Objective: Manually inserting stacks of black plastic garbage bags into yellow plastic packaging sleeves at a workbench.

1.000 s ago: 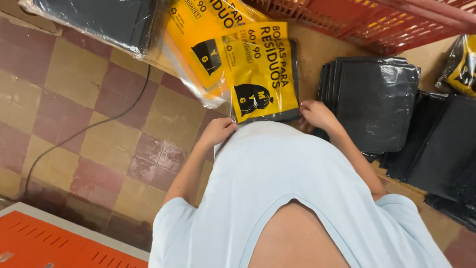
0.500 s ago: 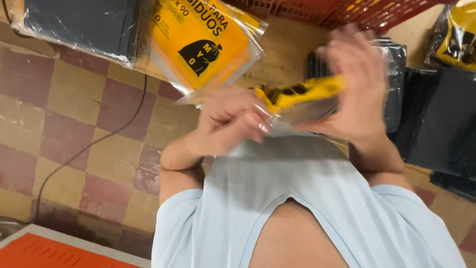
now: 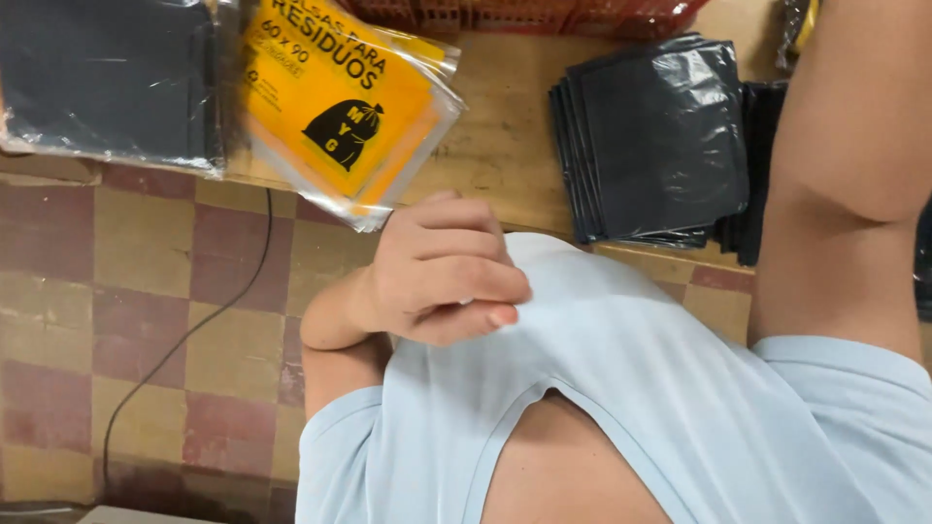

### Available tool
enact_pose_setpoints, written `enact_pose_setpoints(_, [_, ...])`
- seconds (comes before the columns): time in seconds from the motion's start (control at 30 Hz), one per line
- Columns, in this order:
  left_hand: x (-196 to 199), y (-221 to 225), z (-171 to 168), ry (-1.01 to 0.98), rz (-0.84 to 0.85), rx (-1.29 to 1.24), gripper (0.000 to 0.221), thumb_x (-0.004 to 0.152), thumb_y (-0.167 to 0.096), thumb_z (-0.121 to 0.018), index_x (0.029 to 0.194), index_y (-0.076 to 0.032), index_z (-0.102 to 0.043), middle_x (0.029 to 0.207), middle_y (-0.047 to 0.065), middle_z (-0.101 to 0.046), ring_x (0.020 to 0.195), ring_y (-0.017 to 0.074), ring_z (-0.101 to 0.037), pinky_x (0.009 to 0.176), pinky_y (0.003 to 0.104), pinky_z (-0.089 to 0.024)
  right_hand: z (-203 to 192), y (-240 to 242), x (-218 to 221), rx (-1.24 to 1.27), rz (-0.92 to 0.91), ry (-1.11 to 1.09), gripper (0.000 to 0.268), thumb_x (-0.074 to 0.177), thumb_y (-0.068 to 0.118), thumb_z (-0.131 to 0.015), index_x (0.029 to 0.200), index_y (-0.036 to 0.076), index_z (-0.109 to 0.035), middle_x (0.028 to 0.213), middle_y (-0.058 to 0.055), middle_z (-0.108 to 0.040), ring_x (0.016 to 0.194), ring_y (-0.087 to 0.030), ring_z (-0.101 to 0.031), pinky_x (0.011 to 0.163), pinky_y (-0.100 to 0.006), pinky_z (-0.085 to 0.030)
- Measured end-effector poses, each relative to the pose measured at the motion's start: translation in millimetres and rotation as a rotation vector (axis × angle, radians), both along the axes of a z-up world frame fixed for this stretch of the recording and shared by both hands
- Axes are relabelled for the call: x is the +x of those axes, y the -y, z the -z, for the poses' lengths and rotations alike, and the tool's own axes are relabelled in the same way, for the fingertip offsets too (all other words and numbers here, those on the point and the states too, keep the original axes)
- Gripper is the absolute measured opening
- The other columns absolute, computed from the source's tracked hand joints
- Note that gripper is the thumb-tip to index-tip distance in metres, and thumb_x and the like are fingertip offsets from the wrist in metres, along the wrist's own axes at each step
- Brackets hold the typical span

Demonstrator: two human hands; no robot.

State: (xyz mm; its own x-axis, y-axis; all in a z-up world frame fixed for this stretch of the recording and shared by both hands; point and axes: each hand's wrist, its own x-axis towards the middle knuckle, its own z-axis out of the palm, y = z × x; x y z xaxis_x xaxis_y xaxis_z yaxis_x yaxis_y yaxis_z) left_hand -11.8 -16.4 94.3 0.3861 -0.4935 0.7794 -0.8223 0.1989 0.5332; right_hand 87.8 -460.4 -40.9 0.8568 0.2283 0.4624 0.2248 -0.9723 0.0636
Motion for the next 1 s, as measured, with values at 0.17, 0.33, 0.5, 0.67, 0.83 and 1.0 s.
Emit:
enact_pose_setpoints(0.17, [-2.4, -19.1, 44.4, -0.304, -0.059, 0.095, 0.031, 0.104, -0.026, -0.047, 0.087, -0.005, -0.063, 0.073, 0.004, -0.06, 0.063, 0.0234, -0.051, 0.061, 0.034, -0.04, 13.2, -104.5, -23.0, -0.078, 0.006, -0.116, 0.044, 0.094, 0.045, -0.077, 0.115, 0.01, -0.059, 0.101, -0.01, -0.057, 0.088, -0.026, -0.051, 0.068, -0.04, -0.043])
enact_pose_setpoints(0.33, [7.6, -3.5, 111.9, -0.745, -0.253, 0.07, 0.026, 0.101, -0.012, -0.051, 0.076, -0.007, -0.058, 0.069, 0.002, -0.062, 0.068, 0.0143, -0.057, 0.068, 0.028, -0.046, 94.2, -159.4, -58.7, -0.136, -0.023, -0.201, 0.052, 0.084, 0.052, -0.074, 0.114, 0.012, -0.062, 0.098, -0.007, -0.061, 0.086, -0.026, -0.056, 0.064, -0.038, -0.046])
enact_pose_setpoints(0.5, [36.3, 35.1, 173.4, -1.129, -0.244, 0.123, 0.023, 0.098, -0.014, -0.052, 0.075, -0.012, -0.054, 0.067, -0.003, -0.055, 0.064, 0.0068, -0.05, 0.066, 0.021, -0.042, 150.8, -152.9, -96.9, -0.072, 0.084, -0.207, 0.049, 0.081, 0.0, -0.063, 0.129, -0.007, -0.057, 0.127, -0.019, -0.056, 0.124, -0.037, -0.051, 0.104, -0.044, -0.048])
enact_pose_setpoints(0.67, [56.9, 56.0, 234.5, -1.19, -0.121, 0.116, 0.019, 0.099, -0.016, -0.053, 0.082, -0.012, -0.058, 0.068, -0.002, -0.056, 0.063, 0.0064, -0.052, 0.063, 0.021, -0.045, 175.0, -154.4, -109.8, -0.341, 0.115, -0.248, 0.044, 0.095, 0.005, -0.05, 0.135, -0.006, -0.059, 0.135, -0.027, -0.054, 0.128, -0.046, -0.047, 0.106, -0.051, -0.044])
enact_pose_setpoints(0.83, [65.1, 58.5, 238.8, -1.21, -0.11, 0.168, 0.017, 0.098, -0.019, -0.054, 0.084, -0.012, -0.061, 0.068, 0.0, -0.059, 0.063, 0.0065, -0.054, 0.064, 0.02, -0.047, 154.0, -142.2, -87.7, -0.392, 0.077, -0.073, 0.041, 0.094, 0.004, -0.05, 0.134, 0.003, -0.061, 0.098, -0.012, -0.059, 0.1, -0.031, -0.06, 0.085, -0.038, -0.053])
enact_pose_setpoints(1.0, [81.5, 54.9, 287.5, -1.529, -0.186, 0.416, 0.031, 0.094, -0.045, -0.052, 0.089, -0.016, -0.063, 0.08, -0.001, -0.069, 0.061, 0.0059, -0.062, 0.058, 0.022, -0.042, 138.1, -123.6, -78.3, -0.003, -0.128, -0.19, 0.062, 0.072, -0.012, -0.053, 0.134, -0.008, -0.053, 0.082, -0.013, -0.055, 0.078, -0.031, -0.048, 0.065, -0.04, -0.044])
